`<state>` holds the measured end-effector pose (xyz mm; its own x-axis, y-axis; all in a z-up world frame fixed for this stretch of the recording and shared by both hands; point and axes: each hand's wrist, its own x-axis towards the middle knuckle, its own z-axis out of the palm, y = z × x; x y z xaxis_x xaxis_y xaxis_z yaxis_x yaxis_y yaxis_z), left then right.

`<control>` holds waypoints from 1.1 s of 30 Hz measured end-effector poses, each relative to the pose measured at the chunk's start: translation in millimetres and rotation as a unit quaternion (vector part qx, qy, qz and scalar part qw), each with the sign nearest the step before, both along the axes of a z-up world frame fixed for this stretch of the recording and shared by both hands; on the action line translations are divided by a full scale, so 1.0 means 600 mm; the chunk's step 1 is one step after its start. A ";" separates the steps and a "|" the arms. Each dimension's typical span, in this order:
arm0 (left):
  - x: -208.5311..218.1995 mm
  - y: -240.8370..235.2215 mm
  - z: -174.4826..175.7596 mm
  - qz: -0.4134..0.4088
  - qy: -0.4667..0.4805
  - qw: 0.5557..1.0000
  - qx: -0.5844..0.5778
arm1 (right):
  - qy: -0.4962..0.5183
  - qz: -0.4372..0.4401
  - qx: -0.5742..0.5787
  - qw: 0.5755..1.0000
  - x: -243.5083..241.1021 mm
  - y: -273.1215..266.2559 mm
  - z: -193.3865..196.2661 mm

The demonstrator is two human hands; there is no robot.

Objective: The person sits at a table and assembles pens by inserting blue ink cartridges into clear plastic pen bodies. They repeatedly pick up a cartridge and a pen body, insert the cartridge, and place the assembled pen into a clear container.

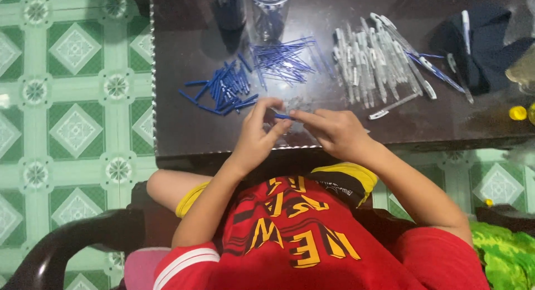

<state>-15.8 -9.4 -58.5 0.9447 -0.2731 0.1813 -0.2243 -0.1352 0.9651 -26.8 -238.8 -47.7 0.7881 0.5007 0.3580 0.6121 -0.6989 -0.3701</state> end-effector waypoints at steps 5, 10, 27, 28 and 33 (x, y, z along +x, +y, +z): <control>0.015 -0.013 -0.027 -0.059 -0.153 0.986 0.043 | 0.162 0.020 0.157 0.974 -0.025 -0.016 0.012; 0.030 -0.056 -0.066 -0.050 -0.147 0.986 0.057 | -0.037 -0.052 -0.025 0.998 -0.046 -0.031 -0.014; 0.062 0.013 -0.162 0.117 0.188 0.975 -0.009 | -0.059 -0.105 -0.069 0.990 0.004 -0.056 -0.107; 0.060 0.007 -0.180 0.121 0.138 0.982 0.047 | 0.036 -0.119 -0.059 0.991 0.012 -0.054 -0.110; 0.048 -0.021 -0.289 0.144 0.042 0.980 0.129 | 0.243 -0.124 -0.024 0.962 0.039 -0.052 -0.151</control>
<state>13.1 -21.8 -232.1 0.9980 -0.0197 0.0594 -0.0622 -0.4225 0.9042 -3.2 -269.8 -138.0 0.9538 0.2830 -0.1007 0.1881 -0.8241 -0.5343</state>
